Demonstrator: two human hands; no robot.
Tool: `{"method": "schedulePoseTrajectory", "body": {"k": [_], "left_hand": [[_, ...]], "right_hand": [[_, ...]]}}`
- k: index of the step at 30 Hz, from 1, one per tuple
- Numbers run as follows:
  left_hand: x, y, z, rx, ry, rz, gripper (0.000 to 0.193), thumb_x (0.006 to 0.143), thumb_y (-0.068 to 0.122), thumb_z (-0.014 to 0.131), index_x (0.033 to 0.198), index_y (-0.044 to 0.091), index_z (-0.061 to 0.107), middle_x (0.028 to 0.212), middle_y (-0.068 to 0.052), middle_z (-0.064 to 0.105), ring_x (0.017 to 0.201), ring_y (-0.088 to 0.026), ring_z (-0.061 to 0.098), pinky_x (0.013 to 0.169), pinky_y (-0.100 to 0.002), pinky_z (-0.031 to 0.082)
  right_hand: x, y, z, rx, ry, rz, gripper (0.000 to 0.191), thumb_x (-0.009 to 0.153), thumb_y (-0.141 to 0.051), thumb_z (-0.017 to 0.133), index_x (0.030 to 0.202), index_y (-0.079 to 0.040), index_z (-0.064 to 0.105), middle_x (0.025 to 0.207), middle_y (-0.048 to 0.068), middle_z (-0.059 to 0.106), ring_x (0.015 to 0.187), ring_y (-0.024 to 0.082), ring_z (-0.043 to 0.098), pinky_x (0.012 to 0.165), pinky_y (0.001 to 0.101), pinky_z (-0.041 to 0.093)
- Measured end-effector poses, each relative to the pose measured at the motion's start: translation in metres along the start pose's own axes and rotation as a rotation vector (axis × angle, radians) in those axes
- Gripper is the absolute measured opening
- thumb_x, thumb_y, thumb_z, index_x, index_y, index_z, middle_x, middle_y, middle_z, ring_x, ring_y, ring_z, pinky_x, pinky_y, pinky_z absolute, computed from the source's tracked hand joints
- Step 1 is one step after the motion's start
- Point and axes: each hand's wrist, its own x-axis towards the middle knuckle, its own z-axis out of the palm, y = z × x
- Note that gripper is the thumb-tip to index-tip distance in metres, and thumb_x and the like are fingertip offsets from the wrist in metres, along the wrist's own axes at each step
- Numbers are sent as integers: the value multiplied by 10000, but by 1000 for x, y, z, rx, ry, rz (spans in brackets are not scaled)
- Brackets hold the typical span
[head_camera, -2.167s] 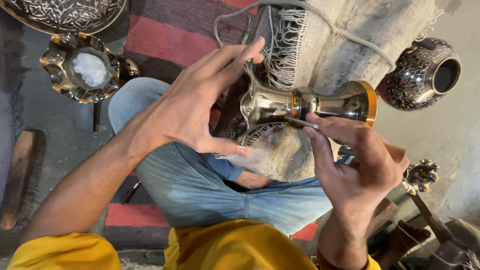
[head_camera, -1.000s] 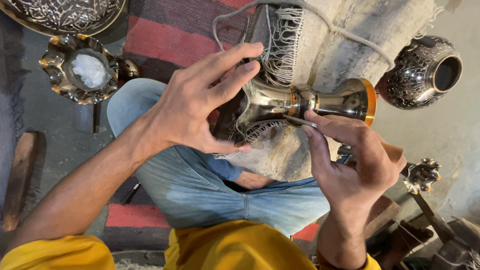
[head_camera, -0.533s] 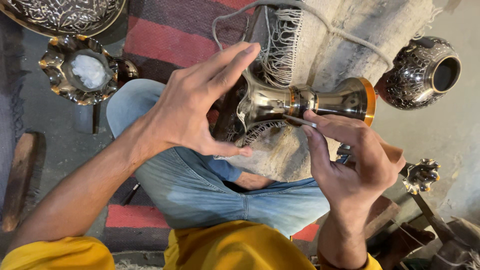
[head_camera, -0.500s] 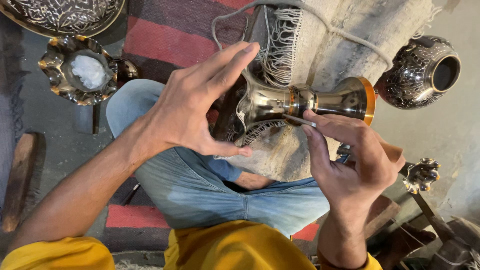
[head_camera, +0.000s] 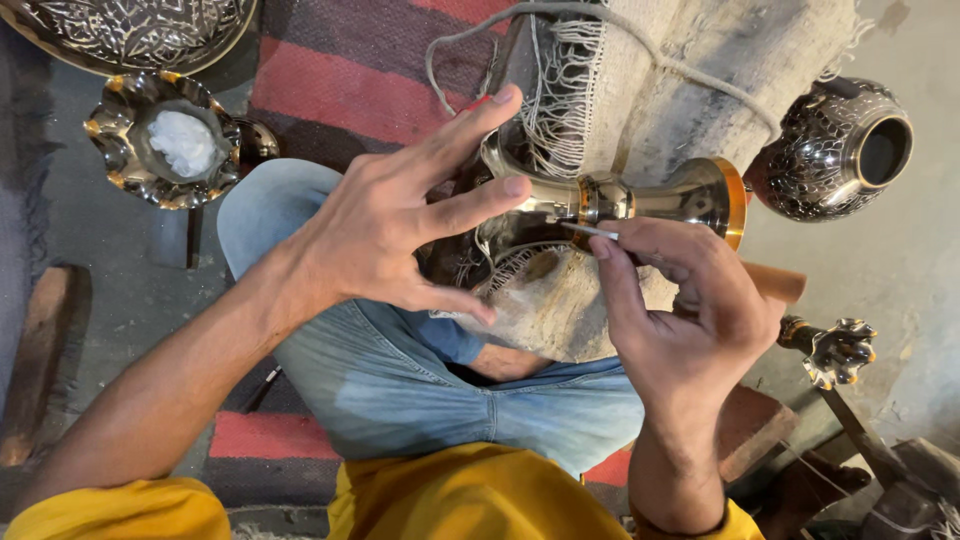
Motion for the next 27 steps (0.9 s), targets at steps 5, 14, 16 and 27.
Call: {"method": "schedulePoseTrajectory", "body": {"k": [5,14,16,27], "left_hand": [[2,0,-2,56,-26,-8,1365,605,302,998,1697,406,184,1703,-164,225,1541,-417,407,1172,-476,532],[0,-6,4,17,-4,26,1412,623,305,996,1683,457,75,1721,-149,195,1560,-403,397,1202,-476,529],[0,-7,5,29,0,24,1409,619,322,1005,1680,456,88,1714,-147,215,1547,-398,417,1186,-465,540],[3,-6,2,48,31,29,1267,612,301,1010,1627,386,257,1641,-165,351,1460,-395,518,1164,-482,513]], "right_hand": [[-4,6,0,-49,-35,-24,144,991,93,793,1078,32,697,1037,97,759,944,117,768,826,190,618],[-5,15,-2,-105,-26,-114,144,943,108,787,1031,31,703,1003,106,760,875,145,758,801,233,596],[-4,16,-1,-116,-32,-160,143,940,111,788,1021,28,705,1003,106,762,880,155,760,809,238,595],[6,4,-2,-113,-61,-171,177,883,137,772,1002,24,705,1003,115,752,934,192,746,826,268,581]]}}
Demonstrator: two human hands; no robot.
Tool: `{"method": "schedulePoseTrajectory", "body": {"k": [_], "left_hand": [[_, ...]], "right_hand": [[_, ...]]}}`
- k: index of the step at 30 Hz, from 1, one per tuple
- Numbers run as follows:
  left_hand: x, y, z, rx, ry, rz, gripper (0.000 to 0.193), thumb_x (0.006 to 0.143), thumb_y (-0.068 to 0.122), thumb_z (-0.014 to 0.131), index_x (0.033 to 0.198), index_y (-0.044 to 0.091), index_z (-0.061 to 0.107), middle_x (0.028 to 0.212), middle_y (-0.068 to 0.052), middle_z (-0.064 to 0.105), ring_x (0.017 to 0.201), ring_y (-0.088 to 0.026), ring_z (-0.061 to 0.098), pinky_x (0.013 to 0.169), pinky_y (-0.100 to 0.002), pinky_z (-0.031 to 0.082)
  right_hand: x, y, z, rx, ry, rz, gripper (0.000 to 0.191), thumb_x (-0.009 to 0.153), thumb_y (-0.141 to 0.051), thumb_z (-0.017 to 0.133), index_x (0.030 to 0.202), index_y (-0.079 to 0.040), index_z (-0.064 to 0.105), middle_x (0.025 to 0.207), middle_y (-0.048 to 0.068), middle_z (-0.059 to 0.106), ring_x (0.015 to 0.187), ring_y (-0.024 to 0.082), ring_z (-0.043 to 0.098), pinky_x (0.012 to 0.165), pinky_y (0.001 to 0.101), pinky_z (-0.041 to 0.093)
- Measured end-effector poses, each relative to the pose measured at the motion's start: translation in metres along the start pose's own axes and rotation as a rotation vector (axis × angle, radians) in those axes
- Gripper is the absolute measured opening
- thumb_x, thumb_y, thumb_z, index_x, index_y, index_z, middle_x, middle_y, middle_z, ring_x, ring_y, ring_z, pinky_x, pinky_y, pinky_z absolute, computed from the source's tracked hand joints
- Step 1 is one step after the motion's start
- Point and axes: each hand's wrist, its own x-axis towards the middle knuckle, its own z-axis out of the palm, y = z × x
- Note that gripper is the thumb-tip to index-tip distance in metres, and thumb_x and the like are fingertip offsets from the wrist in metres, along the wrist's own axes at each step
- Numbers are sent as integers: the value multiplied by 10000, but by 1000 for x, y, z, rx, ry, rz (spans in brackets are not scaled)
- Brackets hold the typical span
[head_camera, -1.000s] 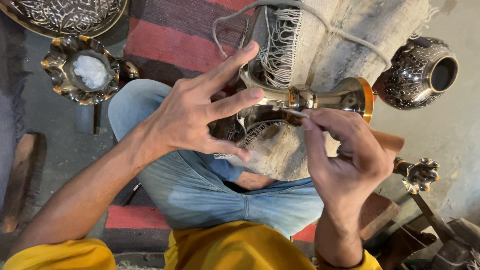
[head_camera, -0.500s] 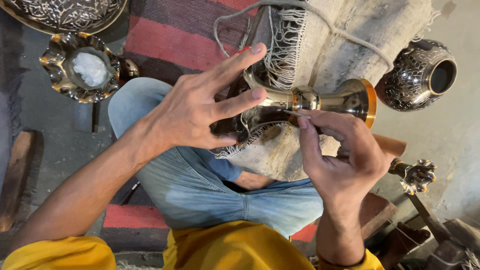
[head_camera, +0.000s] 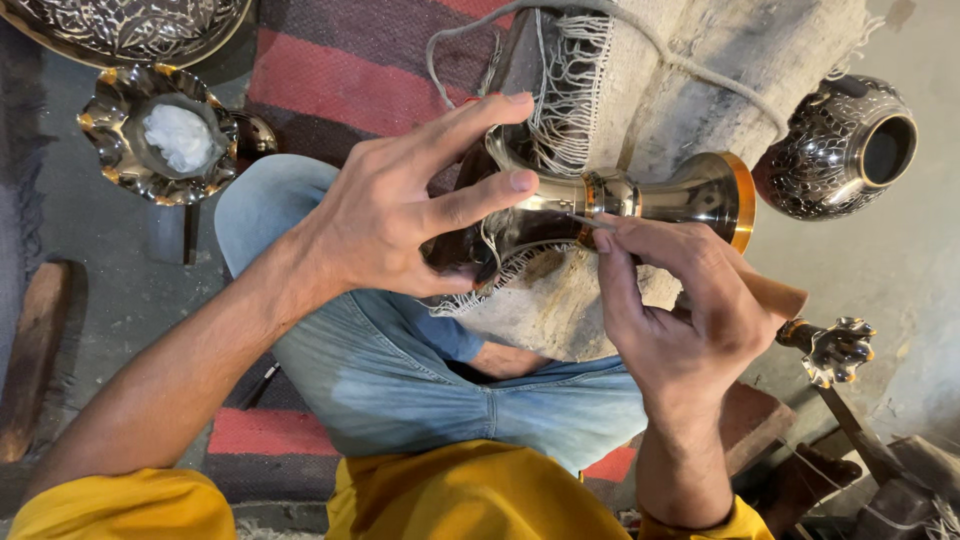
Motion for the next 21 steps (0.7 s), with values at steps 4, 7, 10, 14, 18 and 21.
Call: {"method": "schedulePoseTrajectory", "body": {"k": [4,7,10,14,18,21], "left_hand": [[-1,0,0,7,-10,-12,1252,610,294,1014,1619,363,275,1638,-175,362,1387,-371,589,1046,-422,592],[-1,0,0,12,-17,-19,1258,595,322,1016,1618,344,284,1642,-174,361,1336,-358,628,967,-395,608],[-1,-2,0,3,-10,-12,1255,613,318,1006,1633,338,276,1647,-163,353,1275,-334,646,986,-398,604],[-1,-1,0,20,-44,-48,1255,569,353,994,1621,309,310,1638,-159,370,1184,-315,665,984,-411,597],[1,1,-2,13,-47,-84,1198,573,319,974,1600,266,360,1621,-139,393,1168,-303,674,992,-399,603],[4,2,-4,-29,-36,-92,1189,570,338,964,1587,209,361,1597,-147,388,1214,-338,668,1009,-422,590]], "right_hand": [[2,0,-2,12,-21,4,174,877,135,773,987,27,691,1005,117,751,936,196,744,827,270,581],[2,1,-4,38,-37,6,163,898,134,773,991,27,694,1016,114,758,938,188,751,847,264,587],[1,2,-3,52,-25,21,156,902,132,774,995,34,697,1006,110,761,915,175,752,854,262,587],[-2,4,0,56,4,19,182,862,143,759,991,38,686,1011,123,747,941,201,743,858,282,585],[-4,7,-3,57,-35,18,151,922,130,772,1009,31,700,1026,114,764,947,175,759,877,257,597],[-5,6,-4,55,-43,25,145,925,125,772,1003,29,696,1022,115,766,940,171,755,876,260,592]]}}
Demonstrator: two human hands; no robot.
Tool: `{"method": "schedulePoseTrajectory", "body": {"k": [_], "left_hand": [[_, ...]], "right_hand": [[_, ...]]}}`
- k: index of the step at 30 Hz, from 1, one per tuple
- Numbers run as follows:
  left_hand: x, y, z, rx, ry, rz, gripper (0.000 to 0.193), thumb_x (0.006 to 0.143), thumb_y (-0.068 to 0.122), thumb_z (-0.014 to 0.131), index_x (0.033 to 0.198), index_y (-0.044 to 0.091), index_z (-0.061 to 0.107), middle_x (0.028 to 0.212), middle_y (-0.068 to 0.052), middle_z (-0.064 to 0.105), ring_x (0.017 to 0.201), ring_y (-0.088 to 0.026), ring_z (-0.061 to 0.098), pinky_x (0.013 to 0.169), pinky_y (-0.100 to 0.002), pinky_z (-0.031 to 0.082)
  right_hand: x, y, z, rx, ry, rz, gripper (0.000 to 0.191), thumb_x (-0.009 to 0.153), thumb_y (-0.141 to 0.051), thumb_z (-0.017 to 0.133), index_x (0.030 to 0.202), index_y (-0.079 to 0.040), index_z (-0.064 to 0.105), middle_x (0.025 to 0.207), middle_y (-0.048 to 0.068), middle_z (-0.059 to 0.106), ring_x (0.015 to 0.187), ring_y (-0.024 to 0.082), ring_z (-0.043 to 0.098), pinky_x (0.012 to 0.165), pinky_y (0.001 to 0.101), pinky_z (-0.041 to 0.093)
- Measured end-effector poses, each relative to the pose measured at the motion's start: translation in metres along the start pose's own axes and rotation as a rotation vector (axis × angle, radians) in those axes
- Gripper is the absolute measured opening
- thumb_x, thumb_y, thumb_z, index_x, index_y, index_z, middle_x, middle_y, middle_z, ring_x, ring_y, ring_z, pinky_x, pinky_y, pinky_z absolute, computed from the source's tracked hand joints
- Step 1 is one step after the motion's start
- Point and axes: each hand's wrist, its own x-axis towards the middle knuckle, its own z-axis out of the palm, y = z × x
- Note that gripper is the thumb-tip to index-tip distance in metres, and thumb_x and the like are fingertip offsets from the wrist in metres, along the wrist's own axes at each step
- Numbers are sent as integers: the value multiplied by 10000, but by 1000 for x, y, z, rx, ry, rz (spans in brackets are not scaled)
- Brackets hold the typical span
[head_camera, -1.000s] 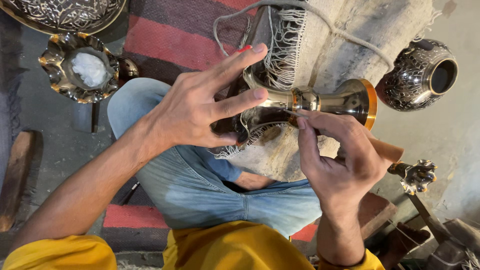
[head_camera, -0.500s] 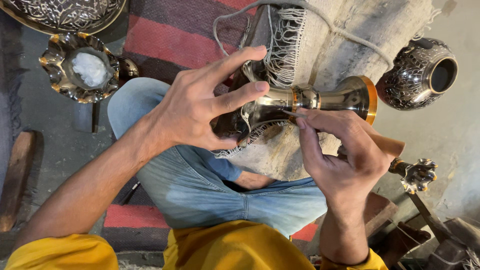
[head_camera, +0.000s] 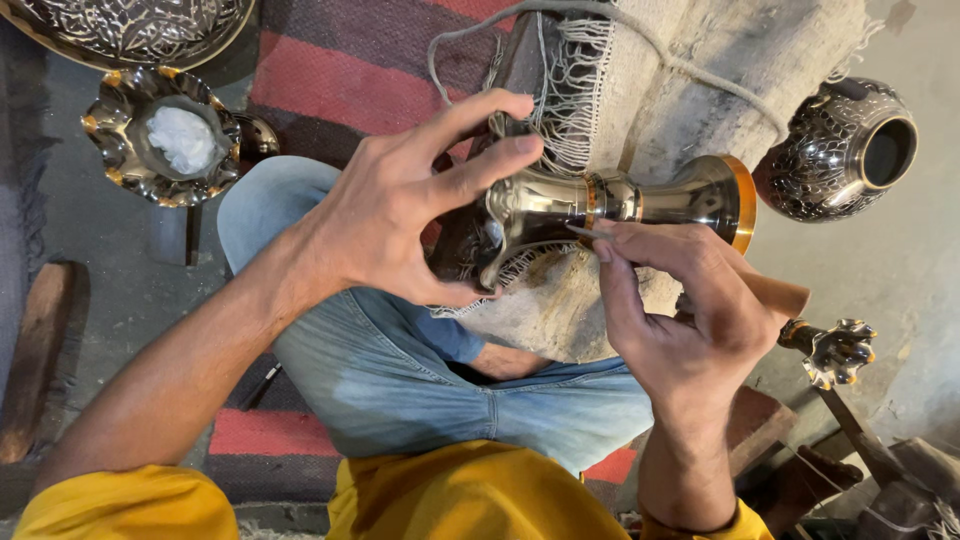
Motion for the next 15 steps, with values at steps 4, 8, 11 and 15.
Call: {"method": "schedulePoseTrajectory", "body": {"k": [4,8,11,15], "left_hand": [[2,2,-2,-14,-25,-36,1189,620,379,983,1607,176,350,1620,-146,389,1262,-332,671,1028,-413,592],[4,4,-2,-26,-42,-62,1190,605,380,981,1596,169,356,1619,-155,390,1268,-326,642,1053,-428,576],[5,5,-3,-10,5,-2,1178,592,357,971,1575,162,352,1575,-149,397,1364,-399,553,1094,-467,532],[6,8,-4,-23,1,-36,1167,632,380,966,1588,125,347,1571,-157,423,1351,-385,567,1109,-478,526]], "right_hand": [[3,-3,2,27,30,14,168,873,128,752,985,28,677,1014,126,748,947,195,740,849,276,582],[6,-7,5,17,60,15,163,880,129,757,988,33,682,1006,124,744,937,197,739,841,273,579],[7,-8,3,-13,42,6,164,868,134,754,979,36,684,1001,125,745,930,202,741,836,273,580],[8,-9,0,-10,15,-1,165,860,137,749,970,36,679,1009,125,750,935,203,743,838,272,580]]}}
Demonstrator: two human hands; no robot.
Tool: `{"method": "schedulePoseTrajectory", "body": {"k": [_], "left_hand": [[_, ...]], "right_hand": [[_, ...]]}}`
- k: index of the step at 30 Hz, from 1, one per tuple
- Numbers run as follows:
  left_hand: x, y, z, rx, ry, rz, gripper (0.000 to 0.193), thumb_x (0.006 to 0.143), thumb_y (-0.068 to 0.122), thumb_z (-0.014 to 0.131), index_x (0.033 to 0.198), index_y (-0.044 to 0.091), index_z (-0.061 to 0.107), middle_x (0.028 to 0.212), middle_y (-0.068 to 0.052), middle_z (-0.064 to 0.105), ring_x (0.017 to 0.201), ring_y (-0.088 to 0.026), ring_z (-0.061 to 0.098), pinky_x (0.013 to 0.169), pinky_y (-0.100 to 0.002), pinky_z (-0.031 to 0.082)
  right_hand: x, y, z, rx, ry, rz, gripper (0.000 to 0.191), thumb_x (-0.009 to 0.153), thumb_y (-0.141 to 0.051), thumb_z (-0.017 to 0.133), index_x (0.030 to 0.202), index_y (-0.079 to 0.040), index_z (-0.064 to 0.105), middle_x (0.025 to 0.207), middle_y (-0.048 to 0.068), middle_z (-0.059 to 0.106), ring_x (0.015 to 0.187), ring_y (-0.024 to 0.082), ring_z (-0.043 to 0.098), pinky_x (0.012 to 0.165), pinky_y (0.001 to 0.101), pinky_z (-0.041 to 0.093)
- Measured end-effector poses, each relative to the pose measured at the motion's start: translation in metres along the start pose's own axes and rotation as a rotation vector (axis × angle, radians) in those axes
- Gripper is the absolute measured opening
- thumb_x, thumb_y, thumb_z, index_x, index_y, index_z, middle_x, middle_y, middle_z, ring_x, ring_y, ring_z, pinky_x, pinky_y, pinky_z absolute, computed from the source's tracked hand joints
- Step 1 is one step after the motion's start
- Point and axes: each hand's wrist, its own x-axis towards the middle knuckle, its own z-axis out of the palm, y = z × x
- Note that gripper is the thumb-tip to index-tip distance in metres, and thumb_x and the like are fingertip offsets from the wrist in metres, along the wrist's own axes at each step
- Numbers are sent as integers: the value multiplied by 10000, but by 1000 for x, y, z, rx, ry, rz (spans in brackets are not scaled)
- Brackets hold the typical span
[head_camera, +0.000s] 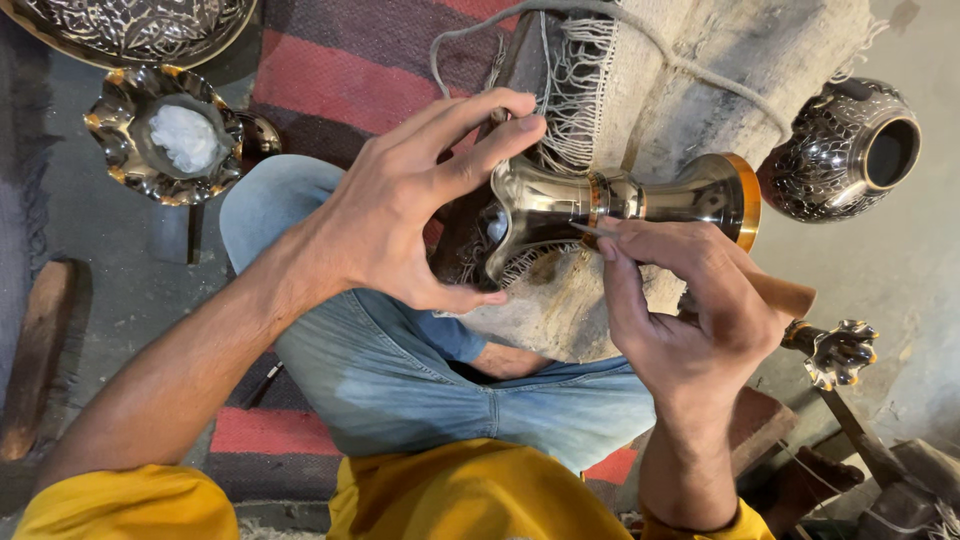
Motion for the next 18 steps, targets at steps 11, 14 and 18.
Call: {"method": "schedulePoseTrajectory", "body": {"k": [11,14,18], "left_hand": [[0,1,-1,-9,-23,-52,1188,680,456,938,1624,92,314,1585,-177,467,1328,-375,604,1136,-469,526],[-1,1,1,-35,-34,-99,1221,679,494,927,1629,74,285,1570,-204,471,1373,-397,584,1168,-477,507],[-2,-1,3,-79,-33,-108,1228,691,512,908,1625,65,249,1608,-215,439,1463,-403,517,1227,-487,466]], "right_hand": [[0,5,2,-3,21,-34,173,872,130,757,990,30,681,1010,127,746,919,203,745,856,292,585],[-2,6,0,2,-14,-38,155,901,125,764,997,23,699,1008,109,762,915,179,759,854,265,590],[-4,4,0,-30,0,-22,175,870,135,761,976,25,675,1005,118,750,941,205,746,843,277,570]]}}
